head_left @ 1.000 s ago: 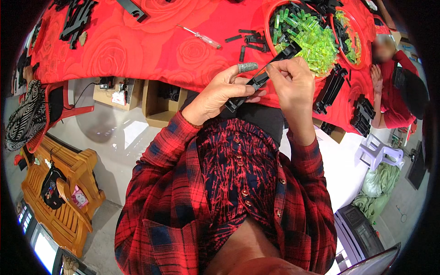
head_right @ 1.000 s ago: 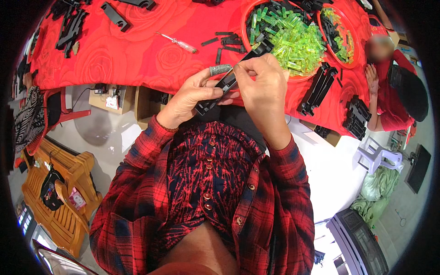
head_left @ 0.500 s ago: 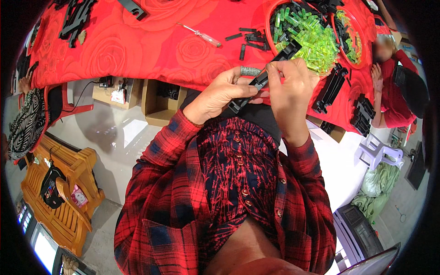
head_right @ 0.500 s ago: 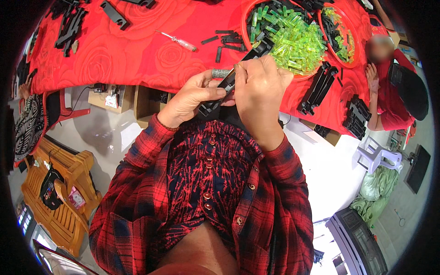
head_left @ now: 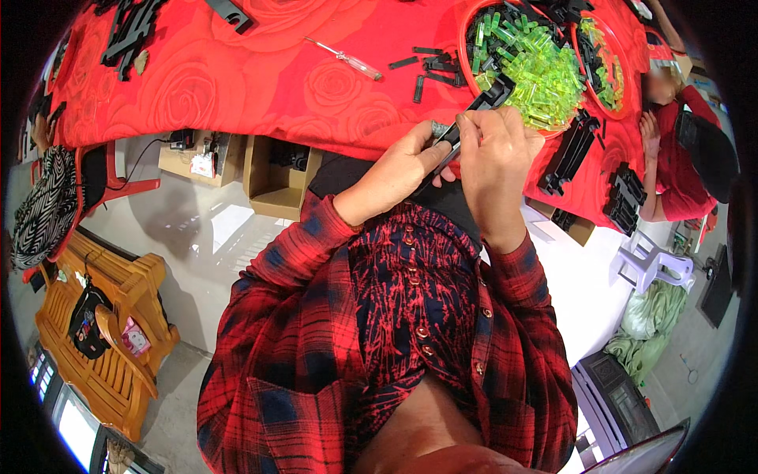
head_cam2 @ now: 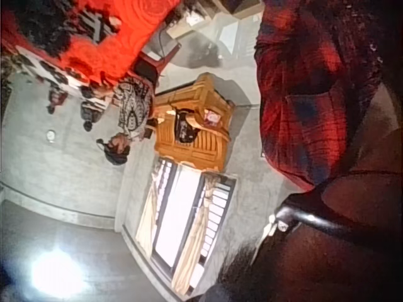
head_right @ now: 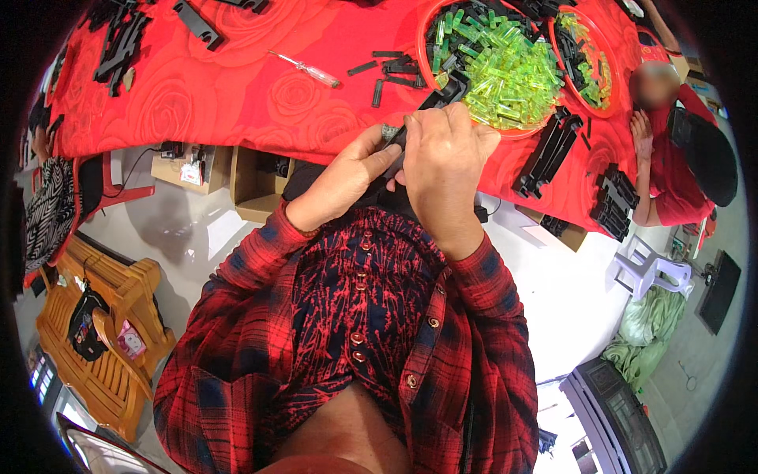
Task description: The person assembles plastic components by fitting small inserts into black frames by hand and positioning parts using a small screwdriver.
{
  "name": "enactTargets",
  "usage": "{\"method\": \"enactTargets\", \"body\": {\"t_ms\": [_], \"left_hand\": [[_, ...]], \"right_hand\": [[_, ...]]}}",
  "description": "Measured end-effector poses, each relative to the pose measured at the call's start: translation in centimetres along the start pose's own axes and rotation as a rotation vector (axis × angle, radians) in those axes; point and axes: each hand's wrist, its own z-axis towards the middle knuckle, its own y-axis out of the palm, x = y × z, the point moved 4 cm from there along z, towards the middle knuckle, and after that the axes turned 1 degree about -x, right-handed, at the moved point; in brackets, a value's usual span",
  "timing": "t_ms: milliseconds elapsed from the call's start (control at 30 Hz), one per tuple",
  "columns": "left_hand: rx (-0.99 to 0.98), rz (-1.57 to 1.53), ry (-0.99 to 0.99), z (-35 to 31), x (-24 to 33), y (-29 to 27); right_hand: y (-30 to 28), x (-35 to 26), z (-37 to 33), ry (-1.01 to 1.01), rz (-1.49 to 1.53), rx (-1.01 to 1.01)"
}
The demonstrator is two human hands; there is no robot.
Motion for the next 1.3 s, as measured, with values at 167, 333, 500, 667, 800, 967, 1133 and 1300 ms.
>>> {"method": "enactTargets", "body": {"t_ms": [167, 333, 500, 667, 800, 967, 1133, 1300], "left_hand": [[0.070, 0.045, 0.037, -0.1, -0.4, 0.1], [0.109, 0.175, 0.005, -0.4, 0.1, 0.2], [0.091, 0.215, 0.031, -0.6, 0.3, 0.3], [0.076, 0.096, 0.081, -0.8, 0.0, -0.5], [0.110, 0.055, 0.102, -1.1, -0.1, -1.7], [0.162, 0.163, 0.061, -1.6, 0.5, -1.8], [0.123, 0.138, 0.084, -1.8, 0.2, -1.7], [0.112, 0.210, 0.133, -2.0, 0.3, -1.6]], "right_hand": [[0.0, 0.1, -0.2, 0.011, 0.020, -0.004], [0.3, 0.7, -0.4, 0.060, 0.116, -0.023], [0.3, 0.8, -0.6, 0.059, 0.190, -0.031], [-0.3, 2.7, -0.8, 0.077, 0.388, 0.038], [0.1, 6.6, -2.2, 0.461, 0.566, -0.045], [6.4, 8.6, -4.3, 0.554, 0.558, -0.218], [7.0, 6.2, -3.7, 0.156, 0.252, -0.058], [5.2, 3.1, -4.2, 0.488, 0.785, -0.044]]}}
